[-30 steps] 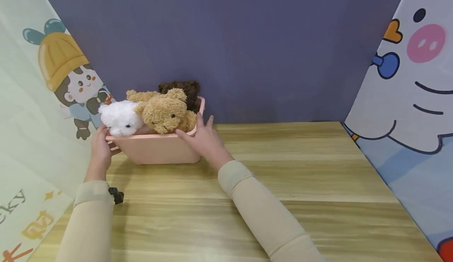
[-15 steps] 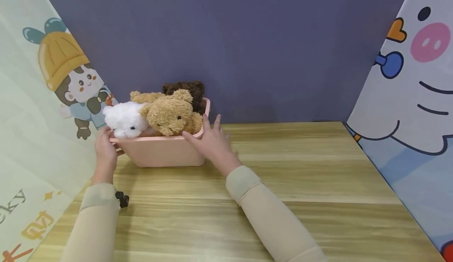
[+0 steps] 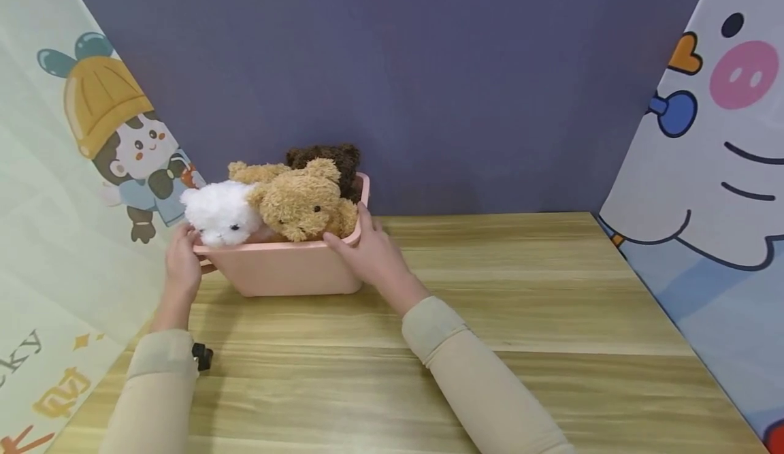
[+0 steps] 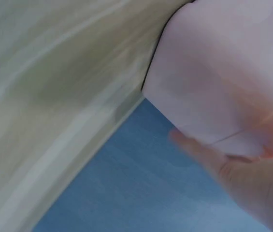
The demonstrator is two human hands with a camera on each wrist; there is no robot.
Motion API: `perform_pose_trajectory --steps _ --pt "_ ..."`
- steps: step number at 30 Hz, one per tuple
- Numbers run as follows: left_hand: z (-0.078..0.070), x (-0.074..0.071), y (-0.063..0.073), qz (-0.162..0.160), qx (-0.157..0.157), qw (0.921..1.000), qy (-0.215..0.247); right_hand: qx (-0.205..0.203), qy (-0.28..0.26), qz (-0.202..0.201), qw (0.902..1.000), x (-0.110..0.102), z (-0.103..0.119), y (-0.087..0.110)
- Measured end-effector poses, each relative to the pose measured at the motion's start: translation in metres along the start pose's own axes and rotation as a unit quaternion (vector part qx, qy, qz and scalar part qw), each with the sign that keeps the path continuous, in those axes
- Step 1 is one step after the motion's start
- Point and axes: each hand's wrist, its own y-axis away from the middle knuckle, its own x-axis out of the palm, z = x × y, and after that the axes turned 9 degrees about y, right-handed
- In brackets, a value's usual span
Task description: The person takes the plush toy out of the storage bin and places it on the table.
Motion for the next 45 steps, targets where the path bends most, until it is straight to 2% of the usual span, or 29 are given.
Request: perform_pose_trajectory --steps 4,7,11,13,16,19,21,28,31,36,38,41,45 --pt "0.0 -0.016 -0.003 0.103 0.001 0.9944 -0.027 0.009 -0.052 0.029 0.9982 0.003 0.0 0.0" --pt "0.0 -0.027 -0.006 0.177 -0.007 0.9843 -0.001 0.01 -0.064 0.032 0.9974 0.004 0.0 -0.001" --pt "-0.002 -0.036 -0.007 0.241 -0.014 0.9697 0.036 0.009 -0.07 0.03 0.9971 0.003 0.0 -0.002" --pt "-0.005 -0.039 -0.007 0.259 -0.016 0.9648 0.04 0.008 -0.071 0.03 0.997 0.002 0.001 -0.002" --pt "-0.01 -0.04 -0.006 0.272 -0.004 0.9624 -0.003 0.01 -0.073 0.032 0.9968 0.002 0.0 -0.001" --pt "-0.015 -0.039 -0.009 0.269 0.004 0.9609 -0.065 0.015 -0.074 0.036 0.9965 0.003 0.0 -0.001" --pt "-0.018 -0.037 -0.013 0.268 -0.004 0.9589 -0.091 0.018 -0.073 0.038 0.9964 0.004 0.0 -0.001" --pt "-0.022 -0.028 -0.027 0.28 -0.023 0.9561 -0.084 0.025 -0.075 0.036 0.9962 0.002 -0.001 -0.005" --pt "-0.023 -0.027 -0.028 0.283 -0.029 0.9548 -0.086 0.017 -0.046 0.048 0.9976 -0.006 0.001 -0.008" --pt "-0.024 -0.025 -0.025 0.284 -0.037 0.9545 -0.083 -0.038 0.071 0.054 0.9952 -0.042 0.018 -0.011" --pt "-0.024 -0.026 -0.022 0.284 -0.038 0.9543 -0.086 -0.068 0.094 0.051 0.992 -0.059 0.033 -0.012" --pt "-0.023 -0.027 -0.02 0.285 -0.039 0.9535 -0.09 -0.119 0.099 0.051 0.9867 -0.079 0.059 -0.017" --pt "-0.024 -0.028 -0.02 0.288 -0.034 0.9524 -0.093 -0.168 0.152 0.067 0.9717 -0.09 0.094 -0.026"
